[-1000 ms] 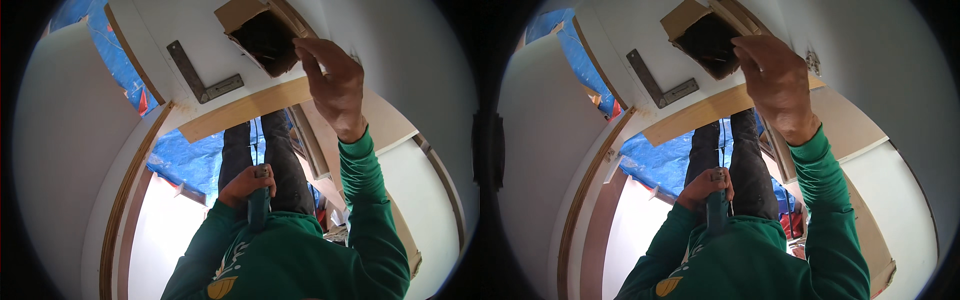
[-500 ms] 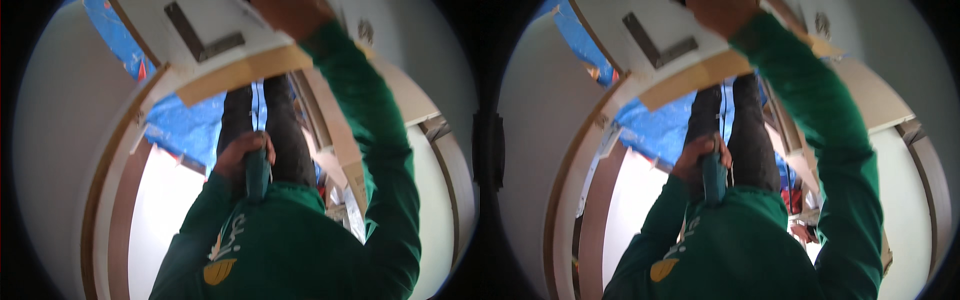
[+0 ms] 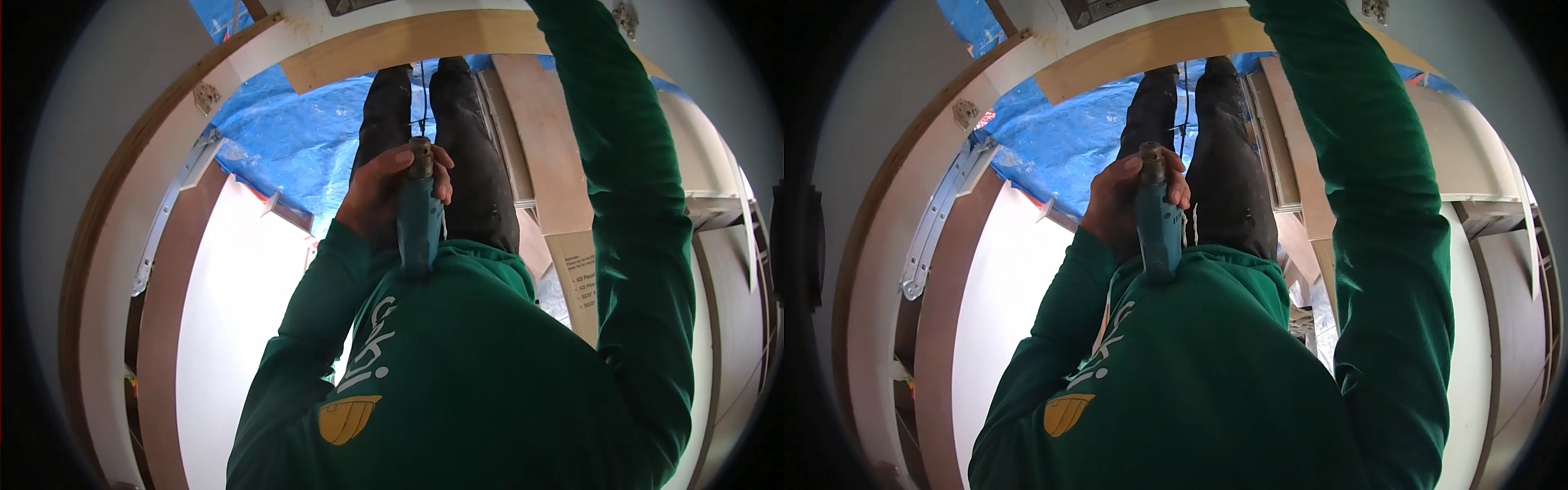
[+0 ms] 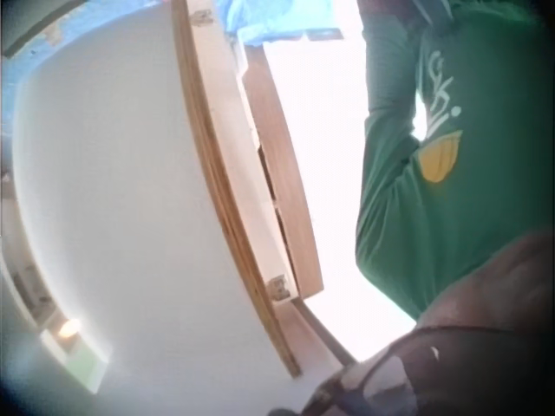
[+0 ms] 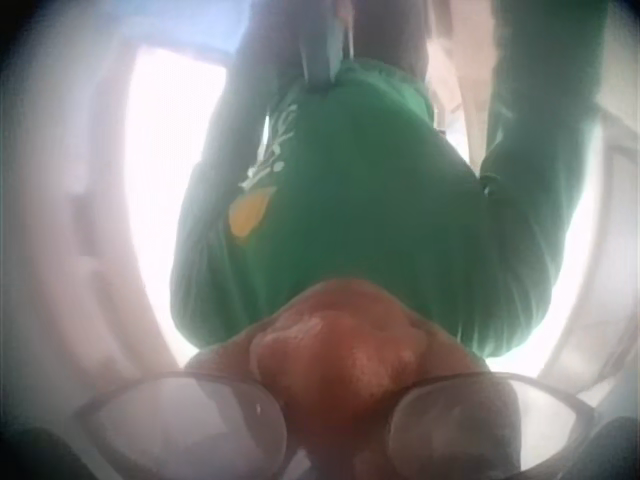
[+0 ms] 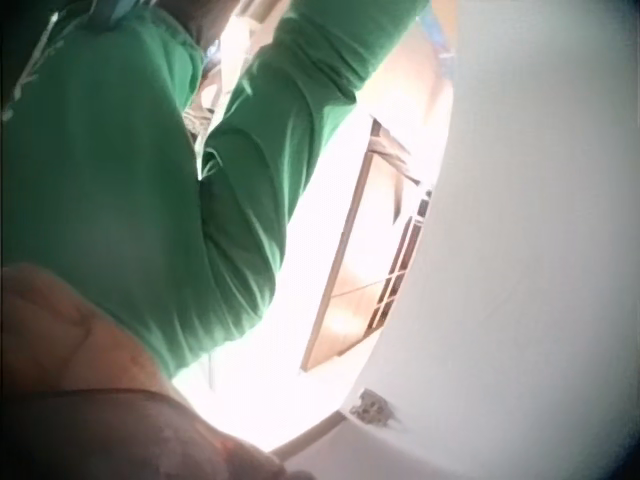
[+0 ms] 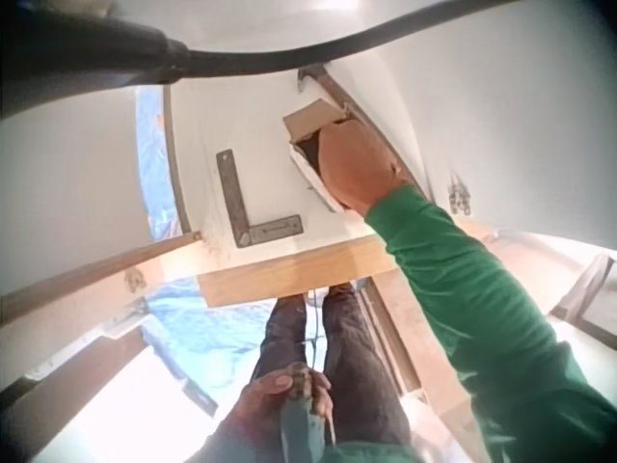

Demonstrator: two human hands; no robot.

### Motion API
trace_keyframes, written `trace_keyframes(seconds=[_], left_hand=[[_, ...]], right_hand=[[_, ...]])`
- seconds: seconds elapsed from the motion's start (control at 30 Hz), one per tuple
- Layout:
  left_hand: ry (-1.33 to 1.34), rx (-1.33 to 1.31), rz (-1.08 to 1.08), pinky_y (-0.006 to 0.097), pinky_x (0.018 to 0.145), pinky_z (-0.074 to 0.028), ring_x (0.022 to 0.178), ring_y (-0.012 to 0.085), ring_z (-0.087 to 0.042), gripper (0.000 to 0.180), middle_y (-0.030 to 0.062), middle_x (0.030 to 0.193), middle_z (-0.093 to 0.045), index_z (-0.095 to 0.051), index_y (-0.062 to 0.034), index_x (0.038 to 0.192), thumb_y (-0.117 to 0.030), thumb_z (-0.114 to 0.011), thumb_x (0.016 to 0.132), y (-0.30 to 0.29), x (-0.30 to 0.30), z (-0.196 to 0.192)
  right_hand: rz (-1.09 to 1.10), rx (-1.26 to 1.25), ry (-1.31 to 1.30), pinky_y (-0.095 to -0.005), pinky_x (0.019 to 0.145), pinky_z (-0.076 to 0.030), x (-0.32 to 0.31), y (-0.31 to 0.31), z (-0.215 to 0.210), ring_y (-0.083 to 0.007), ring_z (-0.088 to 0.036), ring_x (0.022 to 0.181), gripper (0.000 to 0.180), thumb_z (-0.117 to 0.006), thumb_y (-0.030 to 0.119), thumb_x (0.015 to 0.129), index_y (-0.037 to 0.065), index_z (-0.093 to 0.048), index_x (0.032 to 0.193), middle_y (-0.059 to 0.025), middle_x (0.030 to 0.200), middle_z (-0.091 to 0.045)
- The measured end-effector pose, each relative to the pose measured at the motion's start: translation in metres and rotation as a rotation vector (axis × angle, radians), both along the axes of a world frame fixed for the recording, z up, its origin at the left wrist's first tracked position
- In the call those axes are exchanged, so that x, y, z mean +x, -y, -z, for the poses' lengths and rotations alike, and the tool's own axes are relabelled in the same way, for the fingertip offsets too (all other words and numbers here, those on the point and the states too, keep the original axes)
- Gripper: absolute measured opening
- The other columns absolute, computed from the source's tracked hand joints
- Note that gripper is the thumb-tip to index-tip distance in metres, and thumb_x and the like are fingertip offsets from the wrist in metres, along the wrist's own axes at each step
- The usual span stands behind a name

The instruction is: The person uses a power drill to fasten screws into a wooden shelf or cabinet frame. They retrieve a small wooden block from a toolbox and continue drilling into the wooden structure.

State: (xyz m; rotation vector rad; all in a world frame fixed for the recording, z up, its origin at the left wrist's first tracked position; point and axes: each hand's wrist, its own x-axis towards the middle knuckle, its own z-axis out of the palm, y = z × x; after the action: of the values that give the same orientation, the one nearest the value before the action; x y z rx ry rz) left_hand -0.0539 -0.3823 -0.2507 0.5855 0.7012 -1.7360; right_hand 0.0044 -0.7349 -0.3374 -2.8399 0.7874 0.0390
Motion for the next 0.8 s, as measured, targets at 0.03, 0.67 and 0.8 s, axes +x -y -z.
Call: trace_keyframes(seconds=[0.03,0.67,0.8], left_hand=[[0.034,-0.054,-0.014,0.045,0.088,-0.056,0.096,0.0332,-0.070,0.058,0.0168,0.091,-0.070,-0.060,-0.0014,0.118,-0.053,-0.071,0.093,-0.002,0.000,0.002],[0.168,-0.219,-0.225,0.047,0.078,-0.062,0.090,0.0322,-0.072,0.056,0.0141,0.086,-0.069,-0.059,-0.0042,0.108,-0.038,-0.092,0.077,-0.055,-0.055,-0.013],[0.187,-0.230,-0.208,0.045,0.080,-0.061,0.090,0.0313,-0.071,0.055,0.0137,0.087,-0.070,-0.060,-0.0046,0.109,-0.037,-0.092,0.076,-0.098,-0.066,-0.013]], right_hand=[[-0.036,-0.007,0.016,-0.0486,0.075,-0.062,0.000,0.001,-0.001,-0.0406,-0.077,0.081,0.019,-0.064,0.010,0.094,-0.002,-0.078,0.087,-0.0263,0.085,-0.077],[0.272,1.624,0.195,-0.0261,0.065,-0.060,-0.135,-0.124,-0.129,-0.0174,-0.078,0.080,0.015,-0.067,0.012,0.109,-0.001,-0.069,0.113,-0.0147,0.098,-0.080],[0.319,1.677,0.079,-0.0254,0.068,-0.061,-0.147,-0.187,-0.131,-0.0176,-0.078,0.084,0.017,-0.067,0.013,0.109,-0.004,-0.069,0.115,-0.0151,0.099,-0.080]])
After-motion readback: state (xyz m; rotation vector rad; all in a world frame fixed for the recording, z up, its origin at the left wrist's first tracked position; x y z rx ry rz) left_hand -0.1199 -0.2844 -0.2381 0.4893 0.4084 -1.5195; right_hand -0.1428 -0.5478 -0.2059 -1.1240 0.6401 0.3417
